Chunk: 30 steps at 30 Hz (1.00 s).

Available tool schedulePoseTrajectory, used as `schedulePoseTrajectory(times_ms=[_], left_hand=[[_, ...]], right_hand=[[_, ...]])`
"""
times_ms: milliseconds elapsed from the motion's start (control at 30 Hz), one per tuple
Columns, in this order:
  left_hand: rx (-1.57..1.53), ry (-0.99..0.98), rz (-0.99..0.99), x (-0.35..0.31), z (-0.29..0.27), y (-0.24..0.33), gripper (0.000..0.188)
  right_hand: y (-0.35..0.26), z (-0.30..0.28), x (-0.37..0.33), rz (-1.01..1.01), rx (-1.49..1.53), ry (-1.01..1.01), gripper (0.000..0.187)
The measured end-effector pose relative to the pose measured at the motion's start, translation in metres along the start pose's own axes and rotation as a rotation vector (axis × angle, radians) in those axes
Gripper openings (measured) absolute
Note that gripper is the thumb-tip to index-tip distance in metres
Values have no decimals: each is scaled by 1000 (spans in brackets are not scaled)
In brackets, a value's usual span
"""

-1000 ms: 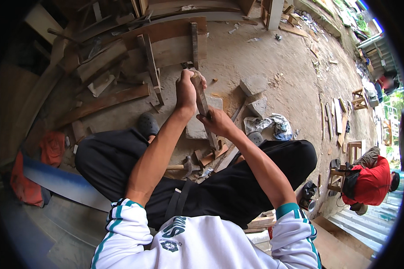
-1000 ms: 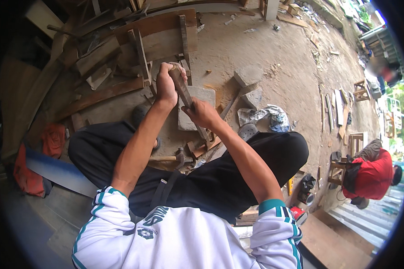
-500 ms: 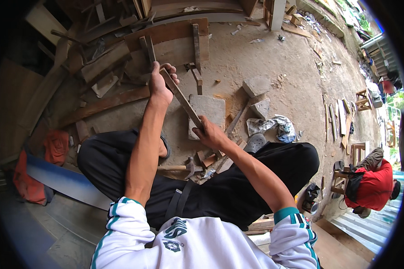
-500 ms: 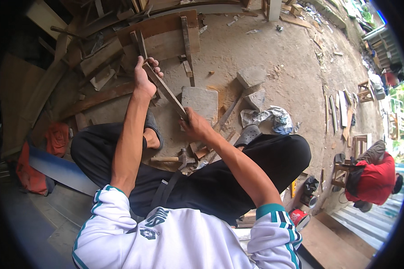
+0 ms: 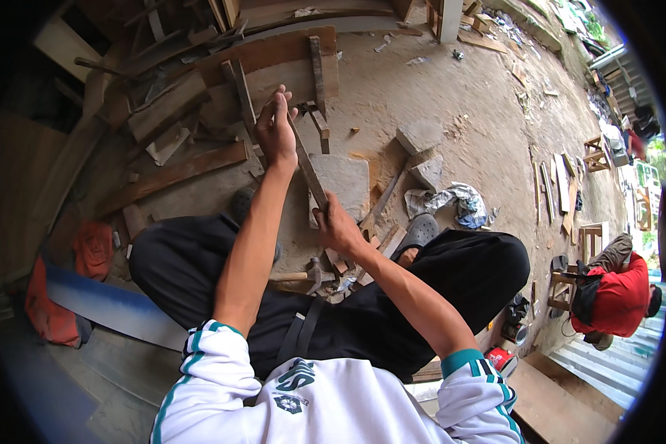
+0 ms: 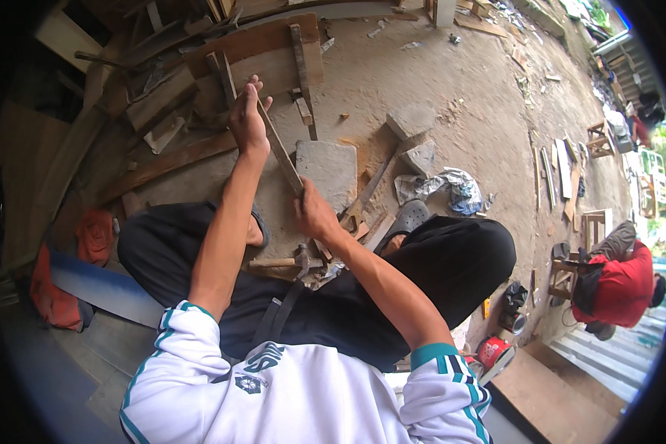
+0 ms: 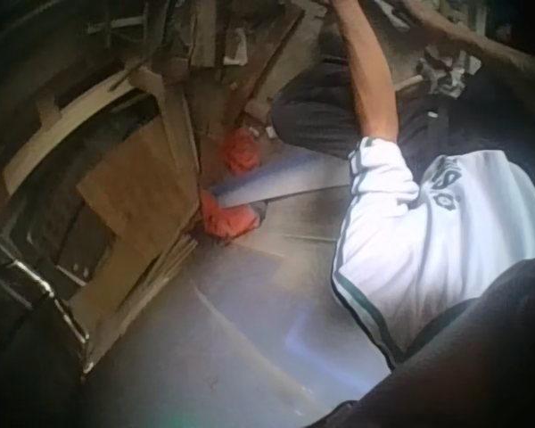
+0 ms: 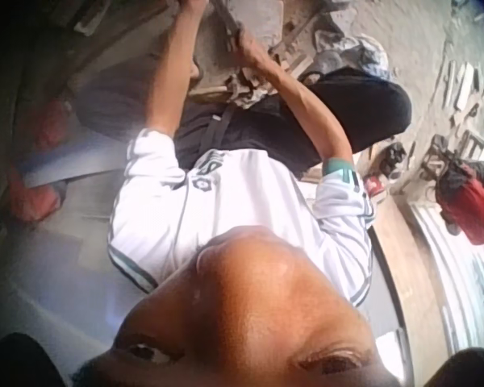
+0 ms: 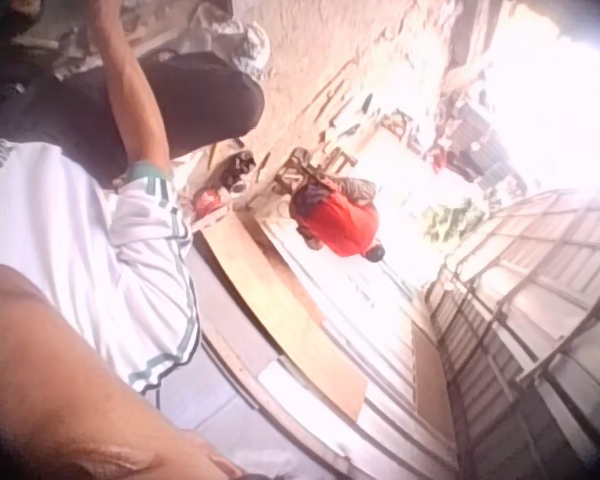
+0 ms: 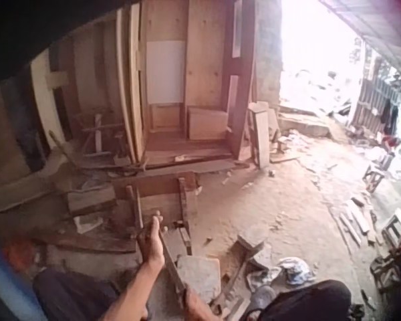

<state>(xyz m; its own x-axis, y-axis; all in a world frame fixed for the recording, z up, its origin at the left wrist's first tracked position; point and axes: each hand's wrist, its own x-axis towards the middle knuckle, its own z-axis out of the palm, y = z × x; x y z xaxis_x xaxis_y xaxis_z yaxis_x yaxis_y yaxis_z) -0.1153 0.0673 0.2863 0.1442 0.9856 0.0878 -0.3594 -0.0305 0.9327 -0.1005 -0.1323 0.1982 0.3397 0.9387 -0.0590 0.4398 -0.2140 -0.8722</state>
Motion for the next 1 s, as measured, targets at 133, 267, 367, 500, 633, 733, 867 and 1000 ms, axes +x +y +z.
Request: schedulePoseTrajectory(times_ms=[133, 267, 367, 500, 633, 733, 867, 1000], left_hand=[[-79, 109, -259, 15, 11, 9, 47], [-251, 78, -251, 28, 0, -8, 59], [-15, 164, -290, 33, 2, -33, 44], [145, 112, -269, 30, 15, -51, 46], [412, -43, -175, 61, 16, -64, 63], [578, -143, -139, 84, 25, -67, 78], [655, -249, -174, 104, 37, -66, 84], [671, -334, -127, 119, 36, -81, 79]], right_hand=[[5, -1, 8, 14, -3, 95, 47], [-1, -2, 27, 31, 47, 230, 46], [-13, -16, 50, 162, 131, 226, 43], [8, -20, 88, 49, 112, 366, 46], [6, -24, 127, 11, 112, 407, 47], [8, -26, 149, 25, 144, 407, 49], [19, -22, 163, 14, 219, 446, 51], [33, -15, 170, 20, 167, 472, 49]])
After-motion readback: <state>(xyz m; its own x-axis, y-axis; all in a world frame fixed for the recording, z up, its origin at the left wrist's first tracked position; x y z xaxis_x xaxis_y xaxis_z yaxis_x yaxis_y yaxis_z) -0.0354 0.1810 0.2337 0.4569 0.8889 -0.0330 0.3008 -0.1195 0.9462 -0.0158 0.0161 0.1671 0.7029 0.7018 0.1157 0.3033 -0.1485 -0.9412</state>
